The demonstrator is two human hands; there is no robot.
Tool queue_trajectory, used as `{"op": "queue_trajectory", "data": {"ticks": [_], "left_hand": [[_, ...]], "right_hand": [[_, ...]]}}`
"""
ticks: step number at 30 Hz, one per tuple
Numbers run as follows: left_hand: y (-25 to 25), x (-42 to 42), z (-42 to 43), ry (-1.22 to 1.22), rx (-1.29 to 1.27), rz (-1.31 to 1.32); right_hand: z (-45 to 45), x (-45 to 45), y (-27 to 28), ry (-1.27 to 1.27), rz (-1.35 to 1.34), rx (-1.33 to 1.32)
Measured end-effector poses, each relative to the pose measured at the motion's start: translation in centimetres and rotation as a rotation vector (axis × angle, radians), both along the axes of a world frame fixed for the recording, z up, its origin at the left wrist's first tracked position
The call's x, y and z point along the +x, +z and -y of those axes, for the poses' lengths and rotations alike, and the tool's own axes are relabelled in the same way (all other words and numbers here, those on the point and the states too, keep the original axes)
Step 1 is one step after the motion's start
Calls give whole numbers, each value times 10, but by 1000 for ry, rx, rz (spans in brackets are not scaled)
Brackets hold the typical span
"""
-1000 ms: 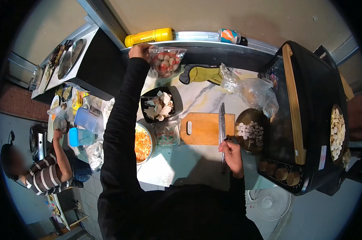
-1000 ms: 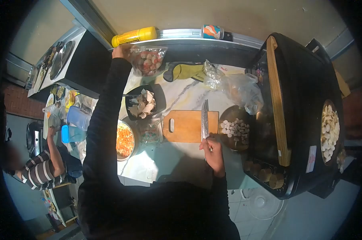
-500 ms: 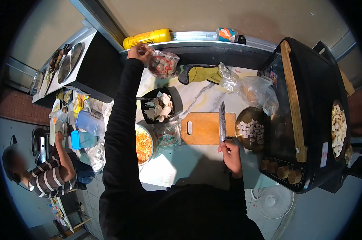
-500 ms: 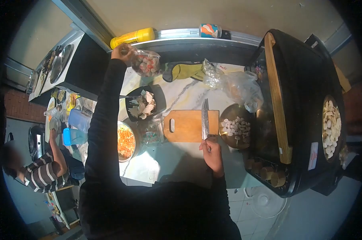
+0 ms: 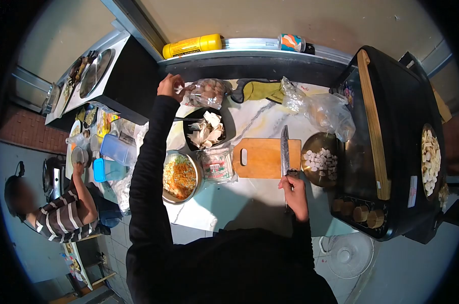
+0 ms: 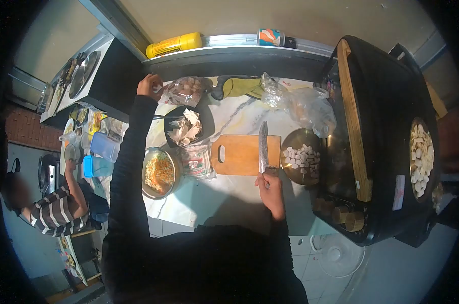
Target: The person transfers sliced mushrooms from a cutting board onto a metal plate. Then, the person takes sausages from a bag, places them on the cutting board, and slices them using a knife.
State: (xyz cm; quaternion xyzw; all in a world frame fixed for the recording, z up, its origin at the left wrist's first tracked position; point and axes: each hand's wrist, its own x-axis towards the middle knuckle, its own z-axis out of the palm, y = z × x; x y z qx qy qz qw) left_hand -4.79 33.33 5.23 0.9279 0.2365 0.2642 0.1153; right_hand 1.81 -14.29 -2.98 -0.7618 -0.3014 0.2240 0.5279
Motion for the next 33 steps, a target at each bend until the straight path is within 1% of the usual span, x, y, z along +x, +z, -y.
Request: {"op": "queue_trajectory", "data": {"ticks": [1,3,5,7,8,9,11,13,15,18,19,21,22,24,28,33], "left_hand": [[-1,-6,6,3,1,-1],[-3,-17,15,111,1,15],[-10,-29,22,135,-31,30],[-20,-39,21,77,77,23],[-26,-41,18,70,34,4],[-22,-41,24,72,35,5],[-15,-41,38,124,154,-46],[-14,-40,40,152,117,-68],[-20,-38,38,217,76,-152],[-28,-31,33,251,106,-162],[-31,-30,32,247,106,-163],[-34,-31,31,147,151,-124],[-34,-29,30,148,151,-125],[-34,-25,27,178,59,-227],[-33,-18,23,111,54,-307],[-30,-5,25,162,125,-461]], "right_hand": [[1,0,-2,7,11,12],[2,-1,-2,1,9,11],[3,-3,-1,-11,8,10],[3,-3,-1,-6,15,21],[3,-4,-1,-4,16,23],[3,-5,-1,-7,4,19],[2,-5,-1,-11,-8,16],[2,-4,-1,-5,29,-1],[2,-5,-4,-24,34,26],[3,-6,-6,-43,19,52],[4,-6,-6,-42,0,47],[5,-6,0,-33,-8,20],[4,-6,3,-20,-13,-5],[3,-6,4,-20,-14,-3],[2,-6,9,-17,-3,-1],[3,-6,-3,-29,5,38]]}}
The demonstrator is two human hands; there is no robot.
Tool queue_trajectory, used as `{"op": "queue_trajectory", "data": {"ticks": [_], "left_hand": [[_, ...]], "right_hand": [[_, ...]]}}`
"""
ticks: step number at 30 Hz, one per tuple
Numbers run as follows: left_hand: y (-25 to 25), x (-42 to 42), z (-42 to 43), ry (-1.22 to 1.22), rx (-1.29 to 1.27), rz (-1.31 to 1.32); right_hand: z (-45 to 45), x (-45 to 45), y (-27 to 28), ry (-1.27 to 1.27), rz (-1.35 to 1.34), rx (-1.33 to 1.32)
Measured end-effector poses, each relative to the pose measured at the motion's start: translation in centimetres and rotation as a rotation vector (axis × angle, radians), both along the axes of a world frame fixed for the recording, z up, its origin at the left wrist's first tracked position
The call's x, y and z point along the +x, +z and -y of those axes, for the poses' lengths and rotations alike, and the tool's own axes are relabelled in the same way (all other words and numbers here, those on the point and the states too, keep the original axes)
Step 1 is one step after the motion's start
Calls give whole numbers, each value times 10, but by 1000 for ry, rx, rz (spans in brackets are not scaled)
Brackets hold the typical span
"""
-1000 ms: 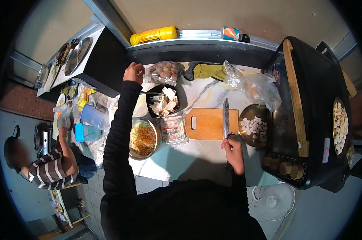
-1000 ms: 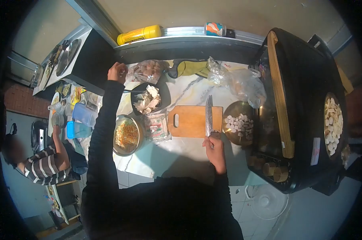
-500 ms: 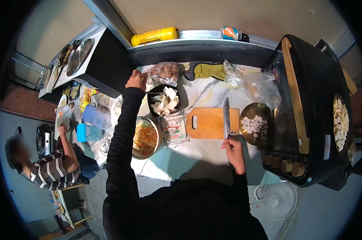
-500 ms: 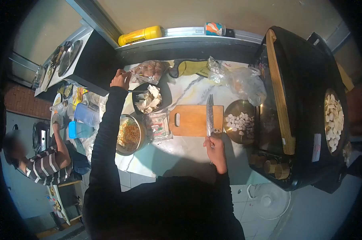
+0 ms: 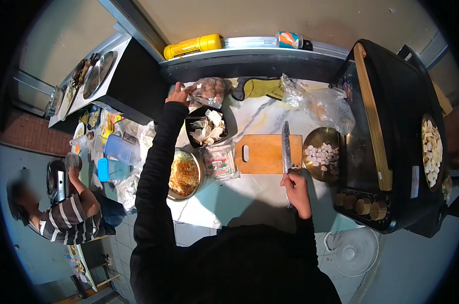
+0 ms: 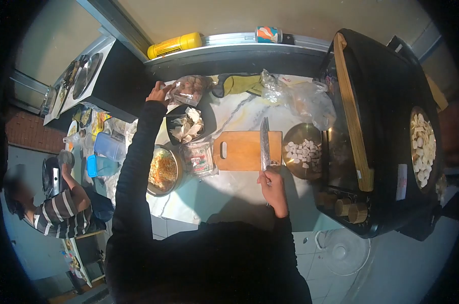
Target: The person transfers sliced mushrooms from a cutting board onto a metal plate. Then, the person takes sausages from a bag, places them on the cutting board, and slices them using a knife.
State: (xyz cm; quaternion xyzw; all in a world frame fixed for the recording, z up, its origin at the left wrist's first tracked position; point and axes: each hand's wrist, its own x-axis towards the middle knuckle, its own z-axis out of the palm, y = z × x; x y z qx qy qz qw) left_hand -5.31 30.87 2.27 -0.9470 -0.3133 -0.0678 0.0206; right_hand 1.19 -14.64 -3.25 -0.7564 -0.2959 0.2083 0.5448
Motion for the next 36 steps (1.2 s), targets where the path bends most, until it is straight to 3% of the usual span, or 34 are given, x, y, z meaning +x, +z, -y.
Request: {"op": "queue_trajectory", "data": {"ticks": [8,10,14,18,24,26,28,32,34,36], "left_hand": [[-12,-5,-4,-76,-26,48],[-7,-7,-2,-152,-10,78],[1,-28,0,-135,-89,1],[23,-54,24,-204,-85,222],[80,-86,127,-276,-714,760],[68,-75,185,-298,-928,878],[16,-54,226,-344,-1176,907],[-25,-9,293,-222,-1204,719],[-57,6,296,-297,-1128,781],[-66,16,287,-406,-741,703]], "right_hand": [[4,-1,5,-6,66,-44],[4,-4,17,-91,141,-185],[9,-8,15,-187,323,-141],[9,-14,17,-180,346,-291],[0,-18,9,-221,363,-495],[1,-17,7,-221,355,-466],[1,-16,6,-228,356,-465],[6,-13,6,-209,222,-506],[11,-11,4,-148,106,-445],[14,-10,2,-138,75,-395]]}}
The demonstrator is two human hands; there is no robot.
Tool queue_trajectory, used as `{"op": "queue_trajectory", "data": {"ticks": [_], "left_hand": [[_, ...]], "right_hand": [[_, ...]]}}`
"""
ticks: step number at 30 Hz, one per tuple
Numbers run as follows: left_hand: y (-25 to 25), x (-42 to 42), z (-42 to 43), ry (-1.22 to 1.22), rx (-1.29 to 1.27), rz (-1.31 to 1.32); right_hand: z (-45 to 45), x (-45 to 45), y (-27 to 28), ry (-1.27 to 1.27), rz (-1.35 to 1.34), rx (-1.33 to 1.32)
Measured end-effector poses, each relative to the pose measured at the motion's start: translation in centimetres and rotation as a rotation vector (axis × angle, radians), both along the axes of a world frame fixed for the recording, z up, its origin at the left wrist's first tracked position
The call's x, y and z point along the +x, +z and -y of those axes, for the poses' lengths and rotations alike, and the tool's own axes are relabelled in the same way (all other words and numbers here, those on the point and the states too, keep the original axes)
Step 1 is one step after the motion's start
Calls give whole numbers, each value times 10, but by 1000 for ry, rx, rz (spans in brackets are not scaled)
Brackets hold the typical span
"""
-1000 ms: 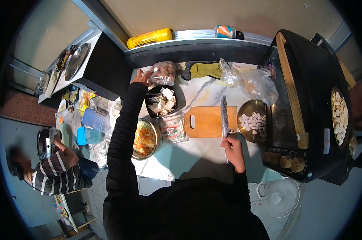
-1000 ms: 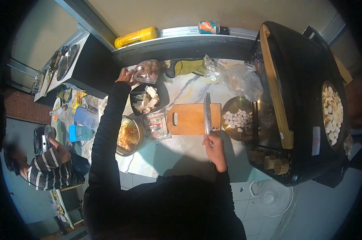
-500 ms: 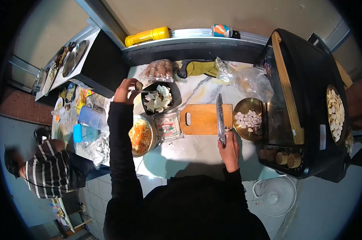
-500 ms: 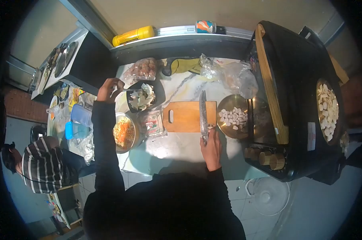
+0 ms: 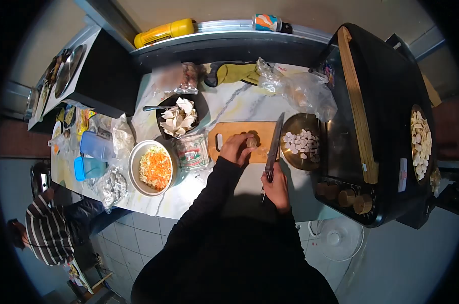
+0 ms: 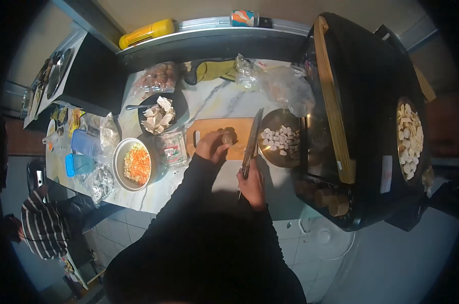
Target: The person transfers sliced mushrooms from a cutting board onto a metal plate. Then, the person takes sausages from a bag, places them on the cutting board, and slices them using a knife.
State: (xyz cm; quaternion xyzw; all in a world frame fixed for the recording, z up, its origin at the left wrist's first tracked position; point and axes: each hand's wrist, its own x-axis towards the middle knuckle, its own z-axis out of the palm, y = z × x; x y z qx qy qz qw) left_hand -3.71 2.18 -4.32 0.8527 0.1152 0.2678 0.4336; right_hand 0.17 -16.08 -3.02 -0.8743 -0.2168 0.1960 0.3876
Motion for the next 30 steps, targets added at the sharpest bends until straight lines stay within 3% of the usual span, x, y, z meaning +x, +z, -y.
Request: {"op": "queue_trajectory", "data": {"ticks": [2,4,8,11,26,30], "left_hand": [[-7,7,-6,-14,-2,3],[-11,10,-8,22,165,-32],[-14,7,-6,34,79,-35],[-2,5,-4,-5,56,-53],[-5,12,1,32,-96,79],[-5,11,-1,6,-35,39]], "right_hand": [[1,1,-5,12,-23,79],[2,3,-19,13,-12,140],[1,5,-26,48,44,244],[-8,4,-2,105,42,254],[-20,-6,5,117,-76,126],[-22,-5,5,168,-120,60]]}}
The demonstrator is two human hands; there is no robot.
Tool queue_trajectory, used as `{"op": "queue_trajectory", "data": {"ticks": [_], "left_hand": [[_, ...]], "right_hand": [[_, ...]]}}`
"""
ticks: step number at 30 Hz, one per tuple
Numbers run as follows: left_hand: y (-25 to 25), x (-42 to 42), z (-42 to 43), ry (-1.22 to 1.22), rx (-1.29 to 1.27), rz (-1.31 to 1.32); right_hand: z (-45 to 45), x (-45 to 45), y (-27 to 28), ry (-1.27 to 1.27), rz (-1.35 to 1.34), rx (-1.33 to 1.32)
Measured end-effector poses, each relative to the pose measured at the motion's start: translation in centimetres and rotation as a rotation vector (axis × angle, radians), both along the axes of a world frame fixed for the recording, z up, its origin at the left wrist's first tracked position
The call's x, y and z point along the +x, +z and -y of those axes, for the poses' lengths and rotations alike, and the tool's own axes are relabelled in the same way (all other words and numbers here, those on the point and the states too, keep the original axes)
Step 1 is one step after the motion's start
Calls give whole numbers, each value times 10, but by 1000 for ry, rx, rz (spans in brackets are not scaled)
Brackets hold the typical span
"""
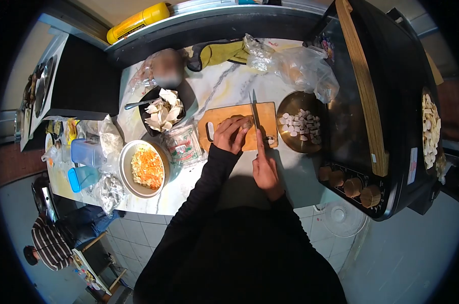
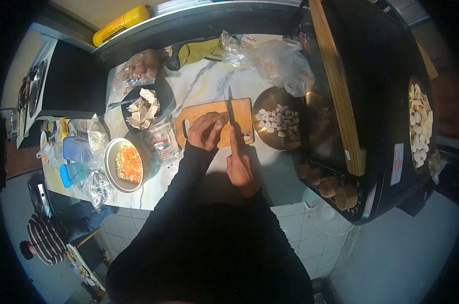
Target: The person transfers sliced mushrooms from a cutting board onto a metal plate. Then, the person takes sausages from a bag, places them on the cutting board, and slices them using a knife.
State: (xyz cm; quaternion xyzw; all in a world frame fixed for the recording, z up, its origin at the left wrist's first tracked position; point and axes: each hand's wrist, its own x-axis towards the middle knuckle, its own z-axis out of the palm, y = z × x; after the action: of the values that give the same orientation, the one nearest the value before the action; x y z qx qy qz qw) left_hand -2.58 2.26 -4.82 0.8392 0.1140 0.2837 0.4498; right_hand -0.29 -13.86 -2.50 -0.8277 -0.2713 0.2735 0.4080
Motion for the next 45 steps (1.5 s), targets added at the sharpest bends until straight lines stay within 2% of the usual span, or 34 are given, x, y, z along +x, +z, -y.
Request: {"op": "queue_trajectory", "data": {"ticks": [2,5,14,18,20,29,35,39,41,45], "left_hand": [[-4,-1,-2,-7,4,11],[-7,-1,0,26,-89,32],[-4,-3,3,41,-55,12],[-5,-3,3,44,-47,11],[-1,-3,3,48,-38,13],[-6,-2,4,47,-25,11],[-9,-3,3,48,-44,14],[-10,-3,4,64,-56,-4],[-9,-3,3,64,-46,1],[-7,-2,3,58,-39,-3]], "right_hand": [[-1,-1,0,-35,76,109],[1,1,-4,-8,90,121],[-11,-4,-9,8,144,239],[-14,-4,-9,38,163,223],[-17,-4,-9,15,348,254],[-10,-10,-27,-5,251,83],[-11,-9,-24,-18,310,71],[-12,-6,-21,-15,259,71],[-15,-6,-24,-62,368,179],[-13,-6,-27,-50,333,135]]}}
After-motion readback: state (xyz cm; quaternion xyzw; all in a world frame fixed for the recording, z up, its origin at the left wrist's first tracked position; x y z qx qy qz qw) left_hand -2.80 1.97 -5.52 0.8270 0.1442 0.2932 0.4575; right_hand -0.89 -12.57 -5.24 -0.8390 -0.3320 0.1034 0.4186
